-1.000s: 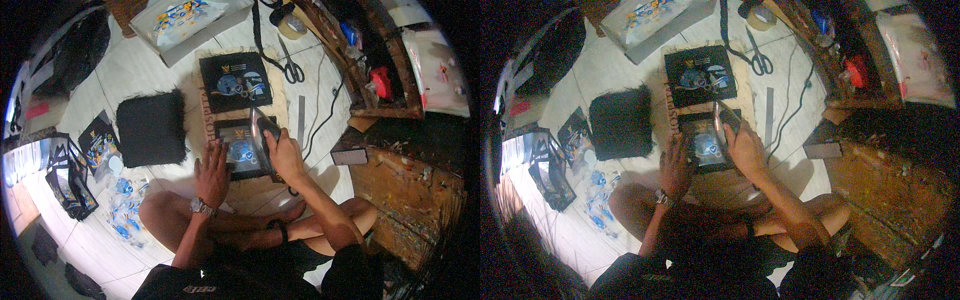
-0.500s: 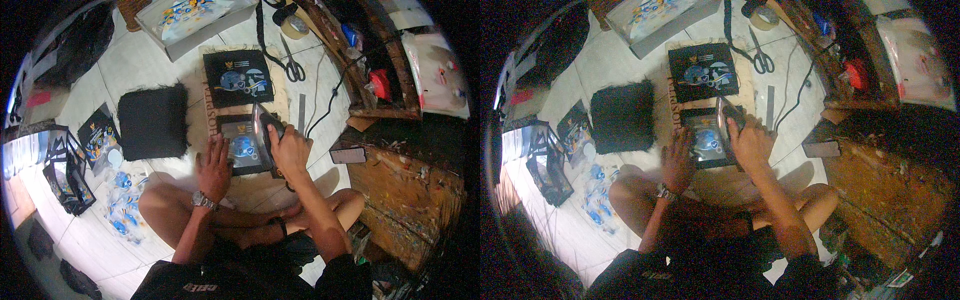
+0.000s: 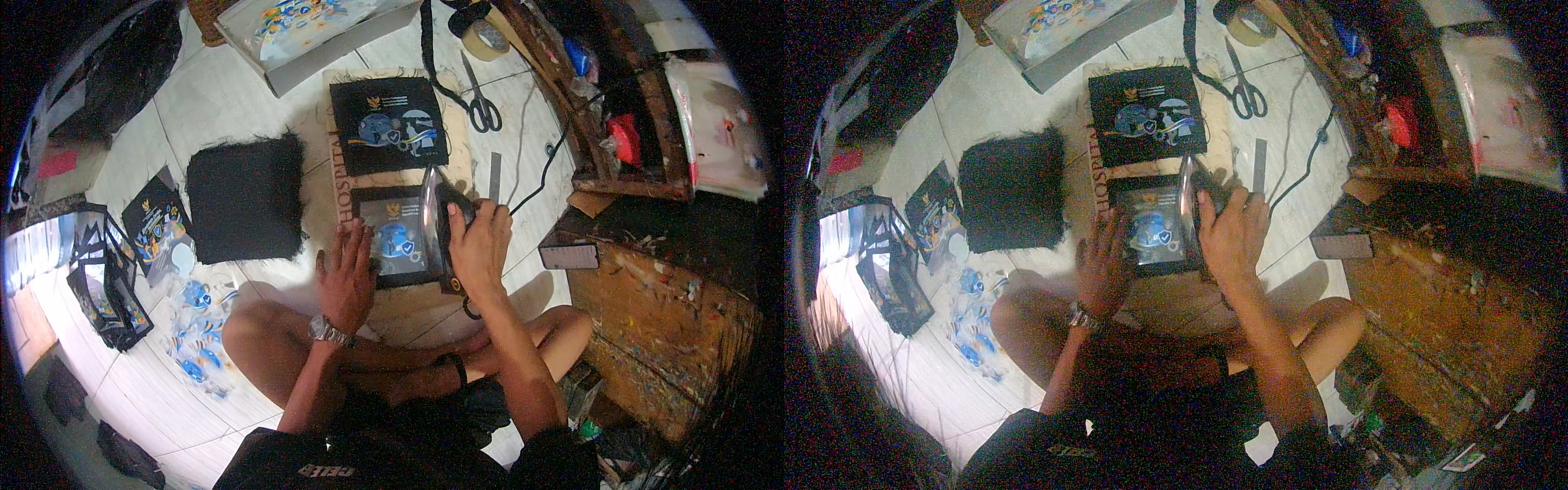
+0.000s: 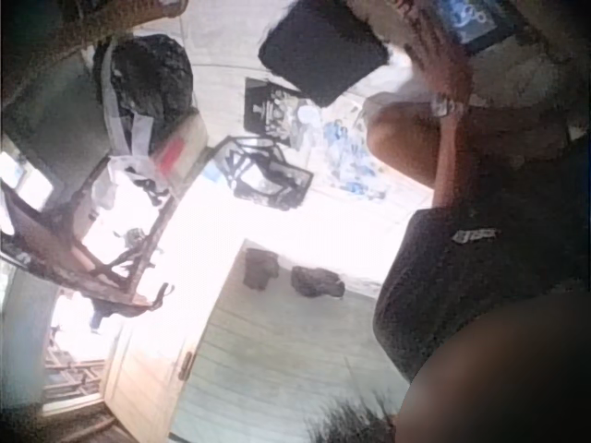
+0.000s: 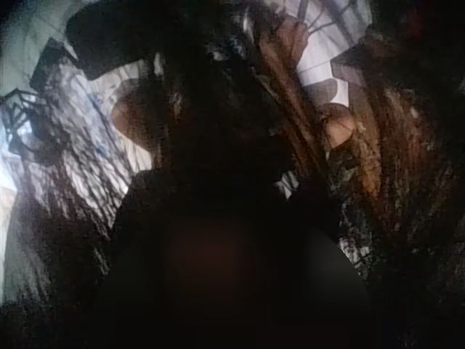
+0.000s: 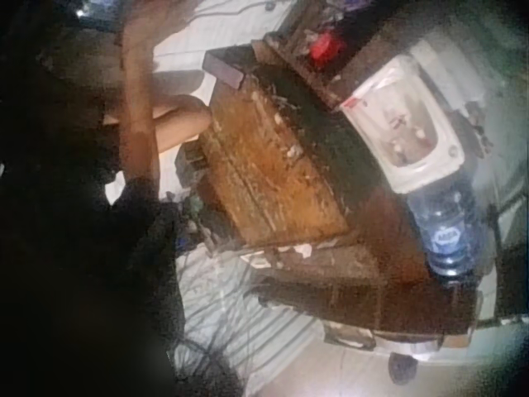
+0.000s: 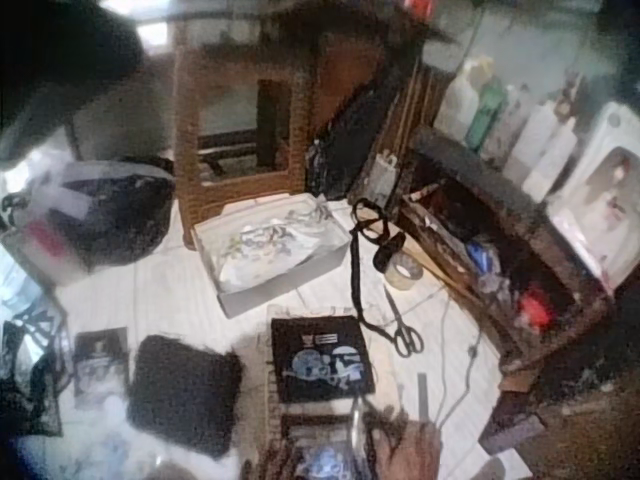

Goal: The person sits on the floor and uses a handheld iron to press a printed design onto small black fabric patches. They peel off a protective film, position the patch on a cardboard base, and apply heat with the iron before stacking the finished items.

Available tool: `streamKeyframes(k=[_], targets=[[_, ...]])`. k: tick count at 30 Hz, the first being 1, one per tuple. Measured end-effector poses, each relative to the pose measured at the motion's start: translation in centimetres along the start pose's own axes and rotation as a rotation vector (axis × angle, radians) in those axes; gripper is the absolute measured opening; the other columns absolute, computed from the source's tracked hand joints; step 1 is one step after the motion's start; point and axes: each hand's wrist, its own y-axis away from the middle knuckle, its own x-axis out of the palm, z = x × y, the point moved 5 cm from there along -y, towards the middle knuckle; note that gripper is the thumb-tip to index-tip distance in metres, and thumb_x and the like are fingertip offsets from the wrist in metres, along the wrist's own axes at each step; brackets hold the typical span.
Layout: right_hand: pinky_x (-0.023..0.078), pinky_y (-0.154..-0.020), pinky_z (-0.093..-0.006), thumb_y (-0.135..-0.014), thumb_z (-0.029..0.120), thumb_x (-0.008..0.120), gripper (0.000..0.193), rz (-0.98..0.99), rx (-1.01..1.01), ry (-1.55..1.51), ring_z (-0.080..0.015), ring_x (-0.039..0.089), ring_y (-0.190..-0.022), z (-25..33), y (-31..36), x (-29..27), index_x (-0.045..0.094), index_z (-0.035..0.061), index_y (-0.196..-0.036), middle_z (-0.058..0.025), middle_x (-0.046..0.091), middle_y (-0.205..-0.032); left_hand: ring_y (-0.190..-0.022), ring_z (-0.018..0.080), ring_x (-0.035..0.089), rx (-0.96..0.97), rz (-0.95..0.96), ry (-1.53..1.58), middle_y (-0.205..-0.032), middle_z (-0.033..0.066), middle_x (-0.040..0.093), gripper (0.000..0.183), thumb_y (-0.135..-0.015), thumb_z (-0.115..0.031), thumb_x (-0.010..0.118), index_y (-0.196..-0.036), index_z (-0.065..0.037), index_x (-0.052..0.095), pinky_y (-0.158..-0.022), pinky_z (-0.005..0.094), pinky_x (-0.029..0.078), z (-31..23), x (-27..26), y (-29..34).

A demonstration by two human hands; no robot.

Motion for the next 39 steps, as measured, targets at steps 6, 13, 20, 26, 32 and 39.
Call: streamKeyframes(k=[6,13,20,26,32,39], targets=[[0.054,-0.068,-0.0594,-0.103,0.047,0.048,0.053,0.254,0.210,-0.166,-0.0544,0.066,-0.080,-1.4,-0.7,1.0,0.055,-0.0062,-0.107,-0.0343,0.066,-0.080,-0.155,0.0262,0.017,-0.020,0.025,-0.017,-0.169,-0.0014,0.017,0.073,-0.092,-0.023,0.062,-0.158,-0.018,0.030,-0.116,0.0618,0.027,0.2,0.5,0.4],[0.051,-0.075,-0.0550,-0.100,0.046,0.056,0.054,0.159,0.207,-0.403,-0.0507,0.067,-0.091,-8.7,-2.2,-0.4,0.054,-0.0070,-0.111,-0.0327,0.067,-0.094,-0.155,0.0272,0.017,-0.003,-0.037,-0.005,-0.169,0.0003,0.017,0.074,-0.090,-0.021,0.063,-0.158,-0.017,0.031,-0.116,0.0600,0.029,0.1,0.4,0.2],[0.048,-0.082,-0.0504,-0.097,0.039,0.064,0.049,-0.001,0.033,-0.335,-0.0477,0.062,-0.092,-7.4,-0.3,-5.6,0.054,-0.0070,-0.108,-0.0288,0.062,-0.098,-0.154,0.0275,0.018,-0.017,-0.043,-0.012,-0.168,0.0026,0.019,0.074,-0.091,-0.022,0.063,-0.157,-0.015,0.031,-0.114,0.0593,0.033,0.2,0.3,0.3],[0.049,-0.078,-0.0525,-0.098,0.042,0.062,0.049,-0.063,0.013,-0.192,-0.0478,0.063,-0.085,-6.4,0.7,-7.0,0.056,-0.0059,-0.105,-0.0285,0.065,-0.091,-0.154,0.0266,0.018,0.008,-0.063,-0.015,-0.168,0.0025,0.019,0.074,-0.090,-0.022,0.064,-0.156,-0.014,0.033,-0.114,0.0610,0.032,0.3,0.8,0.5],[0.050,-0.066,-0.0338,-0.099,0.048,0.059,0.047,0.462,0.449,-1.004,-0.0171,0.063,-0.072,-6.7,1.0,-5.6,0.059,0.0012,-0.102,-0.0050,0.059,-0.073,-0.154,0.0262,0.019,-0.004,-0.116,-0.008,-0.168,0.0019,0.019,0.070,-0.091,-0.020,0.061,-0.155,-0.015,0.035,-0.114,0.0631,0.030,0.6,1.7,0.4],[0.048,-0.049,-0.0398,-0.100,0.057,0.051,0.064,0.539,0.291,-0.670,-0.0249,0.060,-0.053,-3.4,1.7,-1.4,0.058,-0.0059,-0.106,-0.0160,0.060,-0.073,-0.153,0.0264,0.021,-0.010,-0.121,-0.010,-0.168,0.0017,0.020,0.070,-0.090,-0.020,0.060,-0.155,-0.016,0.035,-0.114,0.0610,0.031,-0.1,1.3,0.2]])
